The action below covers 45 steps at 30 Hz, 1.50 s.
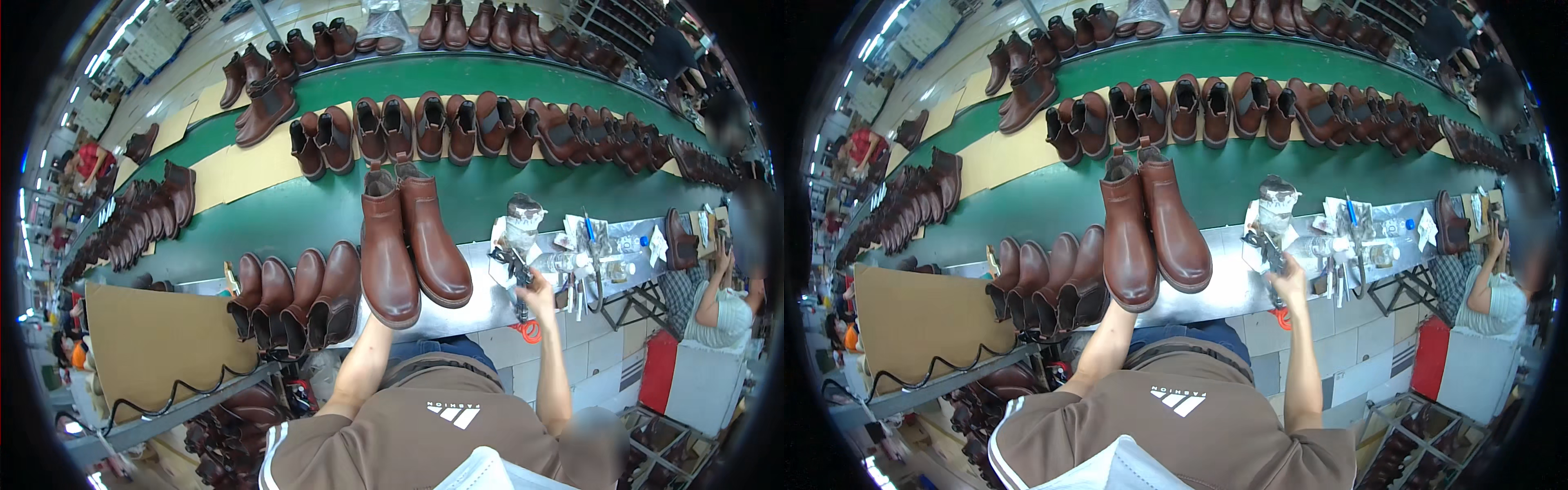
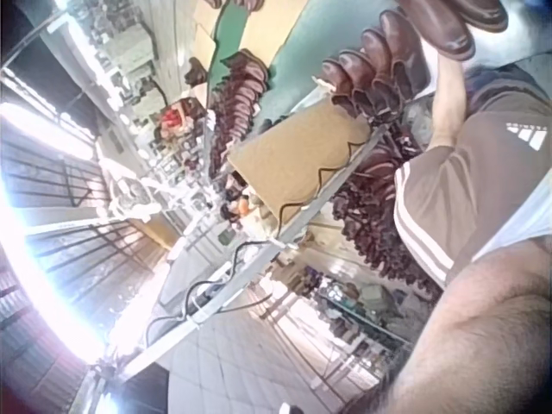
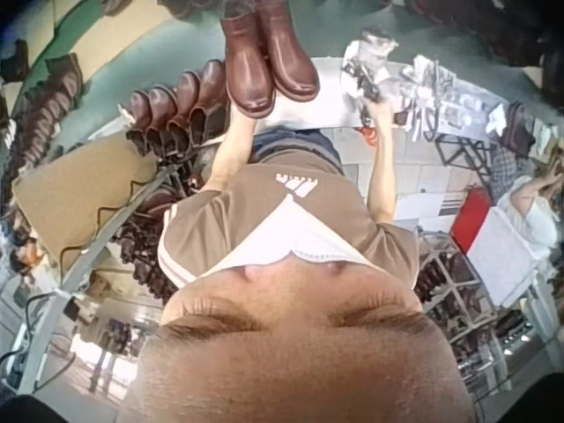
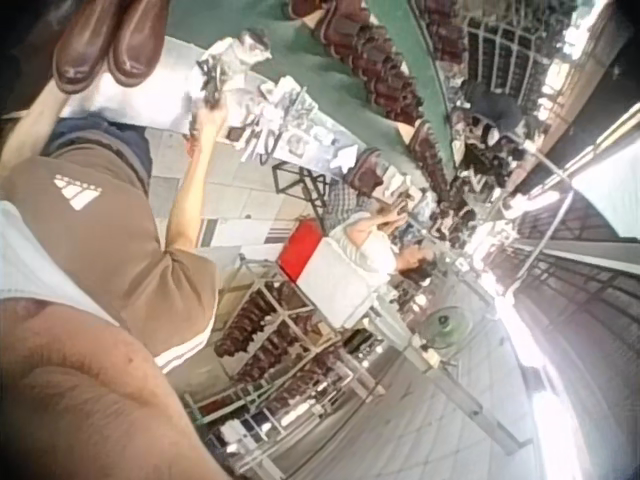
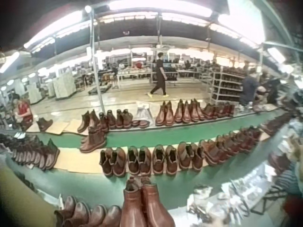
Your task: Inspecting, cleaning, and spraying finish on brown leather boots on a factory production line.
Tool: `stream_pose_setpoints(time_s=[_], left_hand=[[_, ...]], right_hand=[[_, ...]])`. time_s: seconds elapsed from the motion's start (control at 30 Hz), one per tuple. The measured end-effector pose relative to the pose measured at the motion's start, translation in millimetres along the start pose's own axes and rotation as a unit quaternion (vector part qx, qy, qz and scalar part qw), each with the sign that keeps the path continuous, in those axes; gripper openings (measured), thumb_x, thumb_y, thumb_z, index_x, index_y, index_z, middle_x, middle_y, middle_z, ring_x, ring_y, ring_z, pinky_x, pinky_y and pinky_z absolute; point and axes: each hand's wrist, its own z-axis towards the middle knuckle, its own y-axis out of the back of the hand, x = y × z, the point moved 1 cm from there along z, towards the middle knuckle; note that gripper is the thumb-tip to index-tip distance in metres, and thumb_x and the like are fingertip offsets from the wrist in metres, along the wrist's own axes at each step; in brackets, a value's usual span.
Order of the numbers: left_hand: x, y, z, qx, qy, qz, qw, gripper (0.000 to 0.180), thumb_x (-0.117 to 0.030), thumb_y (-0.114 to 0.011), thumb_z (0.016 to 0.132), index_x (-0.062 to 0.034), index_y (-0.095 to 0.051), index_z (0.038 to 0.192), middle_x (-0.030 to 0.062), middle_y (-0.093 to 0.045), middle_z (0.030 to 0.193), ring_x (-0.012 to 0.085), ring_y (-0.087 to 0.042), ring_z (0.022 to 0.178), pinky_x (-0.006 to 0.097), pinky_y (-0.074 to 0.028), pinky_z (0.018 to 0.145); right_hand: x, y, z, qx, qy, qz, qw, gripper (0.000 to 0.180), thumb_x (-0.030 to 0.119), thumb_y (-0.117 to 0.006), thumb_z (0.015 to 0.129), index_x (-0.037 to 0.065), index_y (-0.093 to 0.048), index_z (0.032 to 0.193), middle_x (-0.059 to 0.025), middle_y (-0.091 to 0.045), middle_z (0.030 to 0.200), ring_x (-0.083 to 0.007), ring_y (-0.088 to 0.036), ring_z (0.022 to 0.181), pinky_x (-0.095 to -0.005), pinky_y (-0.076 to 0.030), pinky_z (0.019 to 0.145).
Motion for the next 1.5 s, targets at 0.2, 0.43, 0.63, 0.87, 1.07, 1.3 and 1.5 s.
stream_pose_setpoints(time_s=[0.2, 0.43, 0.63, 0.87, 1.07, 1.3, 1.5], left_hand=[[-7, 10, 5, -0.052, -0.063, 0.106, 0.991, 0.029, -0.023, -0.048, 0.096, -0.0036, -0.049, 0.118, 0.0104, -0.057, 0.109, 0.0181, -0.057, 0.094, 0.031, -0.048, 0.088], [-4, 42, 3, -0.059, -0.050, 0.181, 0.980, 0.032, -0.020, -0.051, 0.095, -0.0030, -0.046, 0.122, 0.0121, -0.055, 0.112, 0.0209, -0.055, 0.097, 0.034, -0.047, 0.091], [-2, 80, -19, -0.052, 0.094, 0.175, 0.979, 0.034, -0.020, -0.050, 0.095, -0.0033, -0.045, 0.124, 0.0120, -0.054, 0.114, 0.0213, -0.054, 0.100, 0.034, -0.046, 0.093], [23, 114, -60, -0.049, 0.148, 0.178, 0.972, 0.035, -0.020, -0.050, 0.095, -0.0038, -0.043, 0.126, 0.0120, -0.053, 0.117, 0.0218, -0.053, 0.104, 0.036, -0.044, 0.095], [8, 157, -86, -0.061, 0.141, 0.188, 0.970, 0.037, -0.021, -0.049, 0.096, -0.0041, -0.042, 0.128, 0.0120, -0.053, 0.119, 0.0222, -0.052, 0.107, 0.036, -0.042, 0.097], [-23, 198, -85, -0.102, 0.186, 0.190, 0.959, 0.039, -0.021, -0.048, 0.096, -0.0046, -0.041, 0.130, 0.0119, -0.052, 0.122, 0.0227, -0.051, 0.110, 0.038, -0.040, 0.099], [-48, 115, -74, -0.124, 0.120, 0.457, 0.872, 0.053, 0.005, -0.041, 0.086, -0.0007, -0.030, 0.137, 0.0149, -0.044, 0.134, 0.0245, -0.044, 0.123, 0.035, -0.039, 0.100]], right_hand=[[-15, -33, 10, 0.022, 0.040, 0.221, 0.974, 0.042, 0.004, -0.077, 0.067, -0.001, -0.061, 0.105, -0.0031, -0.063, 0.088, -0.0126, -0.058, 0.081, -0.0253, -0.047, 0.074], [-4, -31, 21, 0.038, -0.030, 0.089, 0.995, 0.054, 0.034, -0.080, 0.067, -0.001, -0.060, 0.102, -0.0077, -0.064, 0.091, -0.0159, -0.057, 0.082, -0.0302, -0.047, 0.073], [-15, -26, 15, 0.007, -0.012, 0.042, 0.999, 0.049, 0.014, -0.069, 0.067, -0.002, -0.059, 0.112, -0.0157, -0.064, 0.098, -0.0230, -0.061, 0.085, -0.0314, -0.048, 0.080], [-10, -5, -25, -0.278, 0.012, -0.177, 0.944, 0.044, 0.013, -0.069, 0.072, -0.003, -0.053, 0.110, -0.0217, -0.056, 0.105, -0.0379, -0.050, 0.103, -0.0445, -0.042, 0.089], [-56, -11, -15, -0.190, -0.079, -0.086, 0.975, 0.039, 0.016, -0.073, 0.071, -0.003, -0.058, 0.102, -0.0224, -0.056, 0.102, -0.0366, -0.055, 0.093, -0.0428, -0.045, 0.081], [48, -91, -41, 0.129, 0.005, 0.329, 0.935, 0.055, 0.027, -0.067, 0.082, -0.001, -0.050, 0.126, -0.0119, -0.055, 0.122, -0.0210, -0.051, 0.113, -0.0311, -0.038, 0.098], [100, -105, -48, 0.250, -0.021, 0.471, 0.845, 0.029, 0.019, -0.058, 0.089, 0.003, -0.055, 0.113, -0.0009, -0.058, 0.102, -0.0085, -0.051, 0.094, -0.0247, -0.040, 0.085]])
